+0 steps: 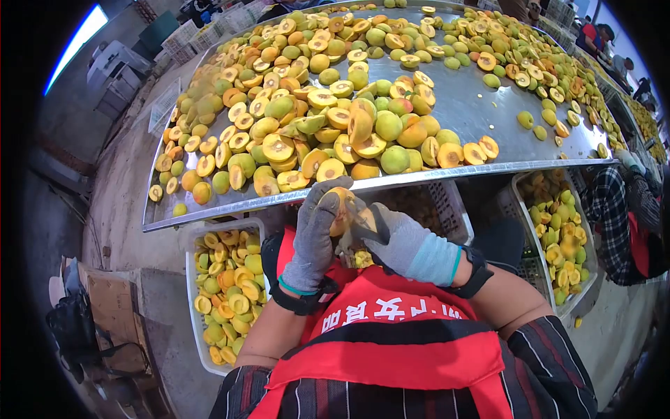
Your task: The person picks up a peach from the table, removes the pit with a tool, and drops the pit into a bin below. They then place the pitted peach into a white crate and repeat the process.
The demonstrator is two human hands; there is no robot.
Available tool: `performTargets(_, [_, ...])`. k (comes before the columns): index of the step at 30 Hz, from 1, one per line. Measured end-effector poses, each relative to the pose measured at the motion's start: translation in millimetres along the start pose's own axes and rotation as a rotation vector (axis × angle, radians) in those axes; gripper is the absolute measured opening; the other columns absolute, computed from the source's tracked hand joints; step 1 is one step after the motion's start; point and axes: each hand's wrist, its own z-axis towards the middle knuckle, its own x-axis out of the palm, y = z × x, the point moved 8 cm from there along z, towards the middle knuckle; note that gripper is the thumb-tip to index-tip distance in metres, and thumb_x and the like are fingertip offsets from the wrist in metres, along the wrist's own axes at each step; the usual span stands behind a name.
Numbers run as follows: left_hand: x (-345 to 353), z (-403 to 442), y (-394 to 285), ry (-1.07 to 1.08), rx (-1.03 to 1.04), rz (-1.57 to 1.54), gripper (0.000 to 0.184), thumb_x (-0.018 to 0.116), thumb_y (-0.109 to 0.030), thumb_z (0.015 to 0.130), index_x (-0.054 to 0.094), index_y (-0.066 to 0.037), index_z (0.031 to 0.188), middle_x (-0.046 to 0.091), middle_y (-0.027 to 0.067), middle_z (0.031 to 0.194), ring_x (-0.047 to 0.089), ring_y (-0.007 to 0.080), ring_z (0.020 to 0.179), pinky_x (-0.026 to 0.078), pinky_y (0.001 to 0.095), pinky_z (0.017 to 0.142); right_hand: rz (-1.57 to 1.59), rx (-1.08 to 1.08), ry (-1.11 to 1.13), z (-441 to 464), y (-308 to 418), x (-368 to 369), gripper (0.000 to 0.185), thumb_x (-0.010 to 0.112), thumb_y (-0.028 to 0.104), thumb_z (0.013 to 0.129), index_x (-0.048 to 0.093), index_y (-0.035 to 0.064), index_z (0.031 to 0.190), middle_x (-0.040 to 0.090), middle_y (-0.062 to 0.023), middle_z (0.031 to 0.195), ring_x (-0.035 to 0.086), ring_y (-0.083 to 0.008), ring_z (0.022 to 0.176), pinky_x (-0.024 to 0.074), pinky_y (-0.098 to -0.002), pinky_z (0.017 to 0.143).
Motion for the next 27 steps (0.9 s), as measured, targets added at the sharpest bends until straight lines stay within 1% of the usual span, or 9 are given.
performTargets(6, [-2, 7, -2, 0.006, 0.056, 0.332, 0.042, 0.043, -0.034, 0.092, 0.050, 0.001, 0.114, 0.059, 0.0117, 0.094, 0.058, 0.0182, 0.086, 0.047, 0.0289, 0.079, 0.545, 0.544, 0.227, -8, -14, 12, 0.036, 0.055, 0.027, 0.082, 0.047, -0.0024, 0.101, 0.059, -0.0228, 0.084, 0.060, -0.0376, 0.076, 0.0478, -0.0417, 0.068])
performTargets(8, [-1, 6, 4, -0.033, -0.005, 0.286, 0.040, 0.043, -0.033, 0.092, 0.051, 0.002, 0.111, 0.060, 0.0115, 0.089, 0.058, 0.0172, 0.082, 0.047, 0.0285, 0.076, 0.017, 0.171, 0.122, -1, -22, 25, 0.037, 0.055, 0.027, 0.082, 0.047, -0.0015, 0.104, 0.059, -0.0234, 0.088, 0.059, -0.0383, 0.078, 0.0482, -0.0419, 0.069])
performTargets(15, [6, 6, -3, 0.043, -0.073, 0.154, 0.022, 0.052, -0.015, 0.088, 0.057, 0.001, 0.103, 0.057, 0.0053, 0.089, 0.055, 0.0113, 0.083, 0.046, 0.0255, 0.073, -0.002, -0.098, -0.010, -5, 4, 15, 0.021, 0.051, 0.015, 0.079, 0.055, 0.0049, 0.097, 0.053, -0.0176, 0.091, 0.056, -0.0310, 0.078, 0.0489, -0.0391, 0.066])
performTargets(18, [16, 7, -10, 0.253, 0.232, 0.804, 0.023, 0.052, -0.012, 0.086, 0.057, 0.001, 0.104, 0.059, 0.0074, 0.088, 0.057, 0.0139, 0.078, 0.047, 0.0263, 0.072, -0.126, -0.001, 0.236, -5, 2, 22, 0.022, 0.052, 0.016, 0.079, 0.054, 0.0051, 0.098, 0.053, -0.0168, 0.092, 0.056, -0.0318, 0.077, 0.0491, -0.0395, 0.065])
performTargets(20, [11, 11, -3, 0.156, 0.078, 0.513, 0.022, 0.052, -0.012, 0.086, 0.057, 0.000, 0.104, 0.059, 0.0085, 0.089, 0.058, 0.0165, 0.080, 0.047, 0.0277, 0.073, 0.662, 0.510, 0.219, -9, -5, 22, 0.023, 0.052, 0.016, 0.078, 0.053, 0.0049, 0.098, 0.053, -0.0165, 0.090, 0.056, -0.0320, 0.074, 0.0493, -0.0388, 0.064])
performTargets(21, [2, 11, 7, 0.056, -0.076, 0.222, 0.023, 0.052, -0.011, 0.085, 0.058, -0.001, 0.105, 0.060, 0.0097, 0.090, 0.058, 0.0191, 0.082, 0.046, 0.0292, 0.073, 0.665, 0.513, 0.223, -12, -11, 32, 0.023, 0.052, 0.016, 0.078, 0.053, 0.0049, 0.098, 0.053, -0.0165, 0.090, 0.056, -0.0320, 0.074, 0.0493, -0.0388, 0.064])
performTargets(23, [5, 13, 5, 0.091, -0.029, 0.178, 0.024, 0.053, -0.011, 0.083, 0.058, -0.003, 0.105, 0.060, 0.0101, 0.092, 0.058, 0.0207, 0.082, 0.046, 0.0301, 0.073, 0.053, -0.044, -0.084, -7, 0, 28, 0.023, 0.052, 0.016, 0.078, 0.053, 0.0040, 0.098, 0.052, -0.0164, 0.087, 0.057, -0.0317, 0.071, 0.0488, -0.0373, 0.061])
performTargets(25, [22, 13, -19, 0.144, 0.362, 0.864, 0.024, 0.054, -0.011, 0.082, 0.059, -0.002, 0.103, 0.060, 0.0088, 0.091, 0.058, 0.0186, 0.079, 0.046, 0.0291, 0.072, -0.046, 0.062, 0.018, -9, -21, 45, 0.023, 0.052, 0.016, 0.078, 0.053, 0.0039, 0.098, 0.052, -0.0165, 0.087, 0.057, -0.0318, 0.072, 0.0485, -0.0373, 0.061])
performTargets(27, [30, 9, -20, 0.215, 0.362, 0.973, 0.023, 0.054, -0.007, 0.080, 0.058, -0.001, 0.102, 0.060, 0.0099, 0.092, 0.058, 0.0212, 0.081, 0.046, 0.0295, 0.073, -0.147, 0.174, 0.121, -9, -27, 45, 0.024, 0.052, 0.017, 0.078, 0.053, 0.0038, 0.098, 0.052, -0.0166, 0.087, 0.057, -0.0318, 0.073, 0.0483, -0.0372, 0.060])
